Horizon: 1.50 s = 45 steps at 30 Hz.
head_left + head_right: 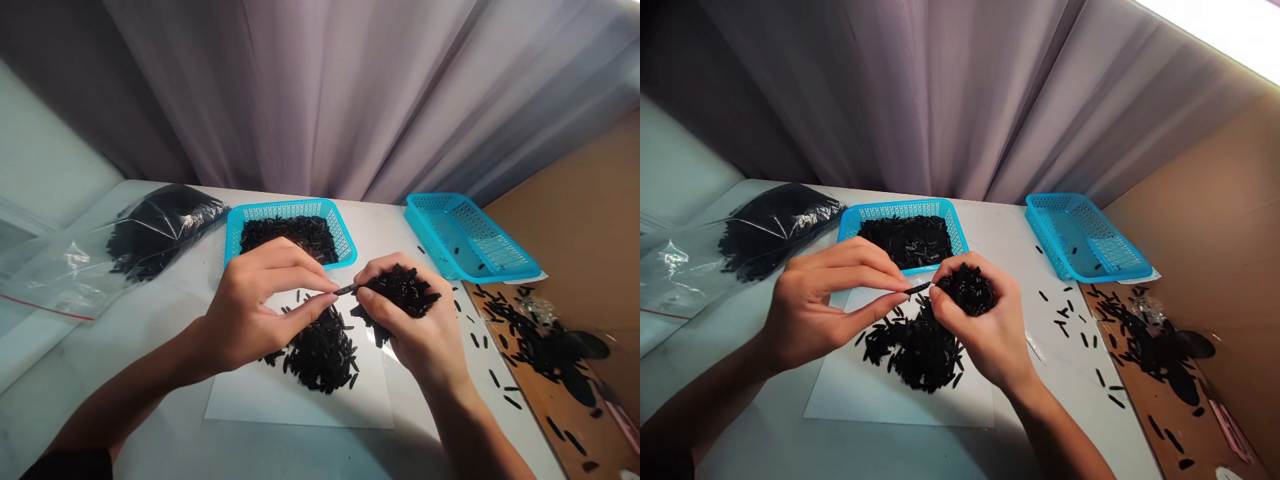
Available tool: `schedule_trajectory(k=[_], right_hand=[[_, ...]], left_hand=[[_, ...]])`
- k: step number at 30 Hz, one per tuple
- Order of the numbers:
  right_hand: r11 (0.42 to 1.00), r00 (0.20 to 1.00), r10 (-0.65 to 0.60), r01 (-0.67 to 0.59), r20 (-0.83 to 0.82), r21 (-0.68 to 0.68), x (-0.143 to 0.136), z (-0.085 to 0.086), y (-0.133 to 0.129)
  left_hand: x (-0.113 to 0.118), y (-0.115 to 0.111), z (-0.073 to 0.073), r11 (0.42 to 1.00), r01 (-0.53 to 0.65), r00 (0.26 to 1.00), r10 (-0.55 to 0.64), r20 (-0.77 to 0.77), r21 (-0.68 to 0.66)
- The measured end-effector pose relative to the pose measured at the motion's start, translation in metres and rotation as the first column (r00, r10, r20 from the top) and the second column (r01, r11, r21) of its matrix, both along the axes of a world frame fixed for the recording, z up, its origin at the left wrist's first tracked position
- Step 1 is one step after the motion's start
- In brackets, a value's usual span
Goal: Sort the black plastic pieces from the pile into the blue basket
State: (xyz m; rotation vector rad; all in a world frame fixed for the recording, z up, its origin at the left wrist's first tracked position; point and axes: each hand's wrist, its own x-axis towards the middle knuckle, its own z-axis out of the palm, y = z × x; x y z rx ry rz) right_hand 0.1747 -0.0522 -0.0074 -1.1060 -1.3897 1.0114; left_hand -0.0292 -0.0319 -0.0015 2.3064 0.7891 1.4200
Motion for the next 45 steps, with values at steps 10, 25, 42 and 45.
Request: schedule_trajectory(k=[10, 25, 42, 45], right_hand=[[1.0, 1.0, 0.024, -0.024, -0.006, -0.001, 0.0, 0.001, -0.002], [0.995, 0.995, 0.07, -0.075, -0.074, -0.065, -0.001, -0.002, -0.003], [0.947, 0.966, 0.258, -0.254, -0.008, -0.197, -0.017, -0.004, 0.002], [0.946, 0.965, 0.262, -0.254, 0.013, -0.201, -0.017, -0.004, 0.002]], left_hand=[[0.0, -0.002, 0.005, 0.997, 0.05, 0.998, -0.048, 0.04, -0.063], [0.0, -0.002, 0.001, 0.91, 0.198, 0.968, -0.123, 0.221, -0.363], [-0.003, 0.02, -0.007, 0.984, 0.16, 0.974, -0.146, -0.173, 0.073], [-0.004, 0.021, -0.007, 0.979, 0.156, 0.981, -0.139, -0.137, 0.127]])
